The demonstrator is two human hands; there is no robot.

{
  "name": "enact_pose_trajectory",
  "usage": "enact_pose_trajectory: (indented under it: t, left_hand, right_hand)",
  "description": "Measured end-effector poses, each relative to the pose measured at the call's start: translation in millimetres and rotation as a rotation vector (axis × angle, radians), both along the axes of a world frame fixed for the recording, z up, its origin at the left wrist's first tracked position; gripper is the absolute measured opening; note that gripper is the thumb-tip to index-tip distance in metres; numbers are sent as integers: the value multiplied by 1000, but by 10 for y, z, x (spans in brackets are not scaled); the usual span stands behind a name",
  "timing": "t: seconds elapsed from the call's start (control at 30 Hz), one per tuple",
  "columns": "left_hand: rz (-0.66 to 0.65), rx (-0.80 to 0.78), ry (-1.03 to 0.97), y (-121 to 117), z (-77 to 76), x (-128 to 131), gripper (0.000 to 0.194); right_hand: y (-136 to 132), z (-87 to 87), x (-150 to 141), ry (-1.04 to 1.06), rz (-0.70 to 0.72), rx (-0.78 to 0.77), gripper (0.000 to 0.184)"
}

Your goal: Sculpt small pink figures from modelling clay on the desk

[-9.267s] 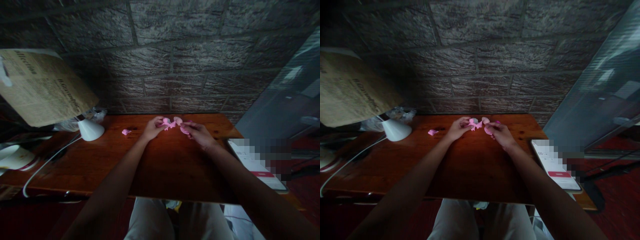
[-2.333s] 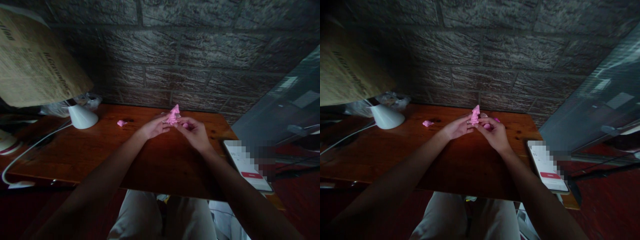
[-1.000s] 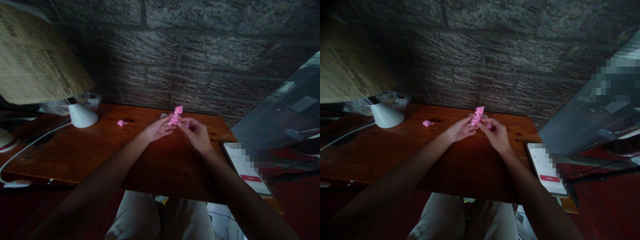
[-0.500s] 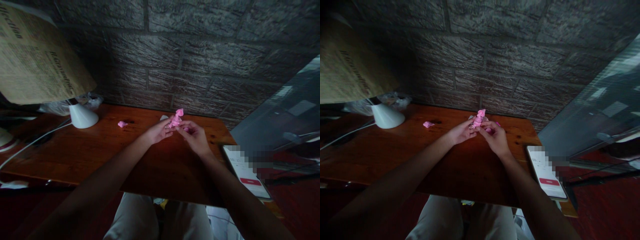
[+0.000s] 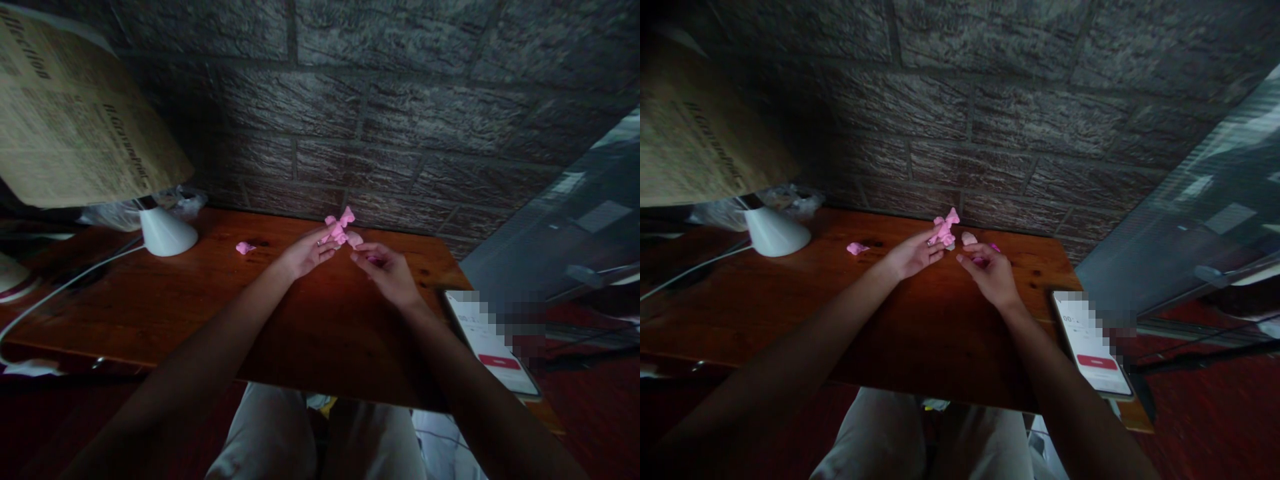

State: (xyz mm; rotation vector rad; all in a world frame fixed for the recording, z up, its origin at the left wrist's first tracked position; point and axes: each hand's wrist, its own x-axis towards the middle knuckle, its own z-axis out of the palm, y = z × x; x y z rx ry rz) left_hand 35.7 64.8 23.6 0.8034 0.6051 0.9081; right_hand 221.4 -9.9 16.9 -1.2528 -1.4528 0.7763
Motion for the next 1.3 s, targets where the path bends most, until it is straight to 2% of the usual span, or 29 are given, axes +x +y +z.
enact_pose_trajectory:
  t: [0.1,0.17,0.27,0.33,0.43,0.53,0.7,0.9,1.07,1.3]
  left_hand:
    - [44,118,66,20,10,-47,22]
    - [77,279,180,15,24,-66,23]
    - [62,537,352,2,32,-80,21]
    - [40,619,408,3,16,-79,19]
    - [9,645,437,29,-45,-66,19]
    - [-5,639,433,65,-128,-50,19]
    - [7,601,443,111,-249,-28,21]
    - [-25,617,470,159,-333,-3,20]
    - [-23,648,476,151,-341,0,19]
    - [-65,720,516,177,-346,-30,22]
  right_hand:
    - [10,-20,14,-13,12,-47,39]
    - [9,-21,25,-35,24,-64,39]
    - [-2,-4,53,-88,61,-79,38]
    - [-15,18,80,-132,125,-115,33]
    - [-39,55,127,-228,272,-267,27]
    - [-52,77,178,-306,345,-360,28]
    - [-23,67,284,-382,360,-323,24]
    - [11,64,362,-423,291,-293,17]
    - [2,57,330,-405,270,-324,15]
    - [19,25,340,-427,297,-269,16]
